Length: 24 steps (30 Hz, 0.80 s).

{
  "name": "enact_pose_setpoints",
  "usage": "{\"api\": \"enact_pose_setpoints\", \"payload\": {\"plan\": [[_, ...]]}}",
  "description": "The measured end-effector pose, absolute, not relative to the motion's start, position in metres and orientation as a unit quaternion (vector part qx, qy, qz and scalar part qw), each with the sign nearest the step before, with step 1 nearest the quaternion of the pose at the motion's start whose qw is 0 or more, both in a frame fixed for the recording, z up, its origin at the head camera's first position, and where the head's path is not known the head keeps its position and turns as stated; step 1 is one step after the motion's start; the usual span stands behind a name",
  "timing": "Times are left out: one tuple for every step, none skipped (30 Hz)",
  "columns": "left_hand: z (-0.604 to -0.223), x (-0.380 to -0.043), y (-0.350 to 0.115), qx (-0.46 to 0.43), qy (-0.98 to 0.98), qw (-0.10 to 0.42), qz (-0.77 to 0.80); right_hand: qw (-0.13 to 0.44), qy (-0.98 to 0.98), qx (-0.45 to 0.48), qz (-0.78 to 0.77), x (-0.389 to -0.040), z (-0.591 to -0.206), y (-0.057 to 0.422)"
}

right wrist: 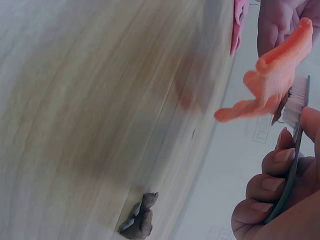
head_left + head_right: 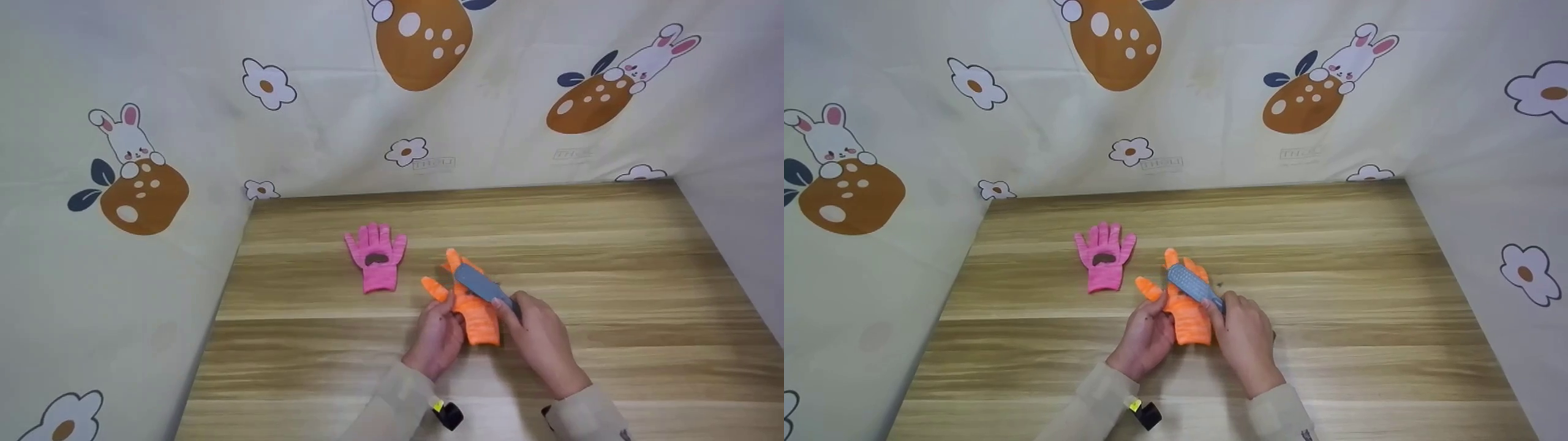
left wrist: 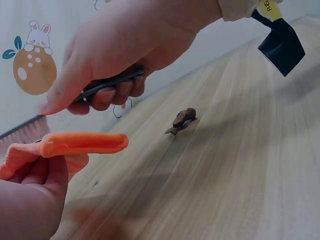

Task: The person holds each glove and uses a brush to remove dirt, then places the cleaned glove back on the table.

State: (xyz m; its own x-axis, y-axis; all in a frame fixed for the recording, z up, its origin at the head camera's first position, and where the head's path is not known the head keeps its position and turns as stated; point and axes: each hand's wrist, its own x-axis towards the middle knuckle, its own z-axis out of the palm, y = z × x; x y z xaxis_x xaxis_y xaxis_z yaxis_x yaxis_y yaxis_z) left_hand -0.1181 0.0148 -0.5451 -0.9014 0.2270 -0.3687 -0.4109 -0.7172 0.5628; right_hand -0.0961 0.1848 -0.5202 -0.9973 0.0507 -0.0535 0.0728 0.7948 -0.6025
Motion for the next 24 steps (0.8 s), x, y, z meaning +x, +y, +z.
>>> {"api": "enact_pose_setpoints", "payload": {"plan": [[-0.545,-0.118,0.014,-0.142,0.332,0.170,0.917,0.018,0.947,0.036,-0.319,-0.096,-0.520,0.186],[-0.544,-0.119,0.014,-0.144,0.331,0.167,0.917,0.019,0.947,0.038,-0.320,-0.097,-0.521,0.187],[-0.544,-0.119,0.013,-0.147,0.329,0.166,0.918,0.020,0.946,0.039,-0.320,-0.097,-0.521,0.188],[-0.544,-0.120,0.013,-0.147,0.329,0.166,0.918,0.020,0.946,0.040,-0.320,-0.097,-0.521,0.189],[-0.544,-0.120,0.012,-0.148,0.328,0.165,0.918,0.022,0.946,0.041,-0.321,-0.098,-0.521,0.190],[-0.543,-0.120,0.012,-0.147,0.329,0.166,0.918,0.025,0.945,0.043,-0.323,-0.098,-0.521,0.191],[-0.543,-0.120,0.012,-0.146,0.328,0.168,0.918,0.027,0.944,0.044,-0.325,-0.098,-0.521,0.191],[-0.543,-0.120,0.012,-0.146,0.329,0.169,0.918,0.029,0.944,0.046,-0.325,-0.098,-0.521,0.192],[-0.543,-0.120,0.012,-0.145,0.330,0.170,0.917,0.032,0.943,0.048,-0.326,-0.098,-0.521,0.192],[-0.543,-0.120,0.011,-0.143,0.331,0.170,0.917,0.036,0.943,0.050,-0.327,-0.098,-0.521,0.193],[-0.543,-0.119,0.011,-0.144,0.331,0.170,0.917,0.039,0.943,0.052,-0.328,-0.098,-0.521,0.193],[-0.543,-0.119,0.011,-0.143,0.332,0.170,0.917,0.042,0.942,0.053,-0.328,-0.097,-0.521,0.194],[-0.543,-0.119,0.011,-0.142,0.331,0.169,0.917,0.045,0.942,0.055,-0.328,-0.097,-0.520,0.194],[-0.543,-0.119,0.011,-0.141,0.332,0.169,0.917,0.049,0.941,0.057,-0.329,-0.097,-0.520,0.195],[-0.543,-0.119,0.011,-0.140,0.331,0.169,0.918,0.051,0.941,0.058,-0.329,-0.097,-0.520,0.196],[-0.543,-0.118,0.011,-0.139,0.331,0.169,0.918,0.052,0.941,0.060,-0.329,-0.097,-0.520,0.197],[-0.544,-0.118,0.011,-0.140,0.330,0.168,0.918,0.052,0.941,0.061,-0.328,-0.097,-0.521,0.198],[-0.544,-0.119,0.011,-0.139,0.331,0.168,0.918,0.053,0.941,0.062,-0.328,-0.096,-0.521,0.198],[-0.544,-0.119,0.011,-0.139,0.331,0.168,0.918,0.054,0.941,0.064,-0.328,-0.096,-0.521,0.199],[-0.544,-0.119,0.011,-0.139,0.331,0.168,0.918,0.054,0.942,0.065,-0.326,-0.097,-0.520,0.200],[-0.544,-0.118,0.011,-0.138,0.332,0.169,0.918,0.050,0.942,0.065,-0.326,-0.096,-0.521,0.201],[-0.544,-0.118,0.010,-0.137,0.333,0.171,0.917,0.047,0.942,0.064,-0.326,-0.096,-0.521,0.202],[-0.543,-0.118,0.010,-0.137,0.334,0.172,0.917,0.044,0.942,0.063,-0.327,-0.096,-0.521,0.203],[-0.543,-0.118,0.010,-0.136,0.335,0.173,0.916,0.041,0.942,0.063,-0.328,-0.097,-0.521,0.204]]}}
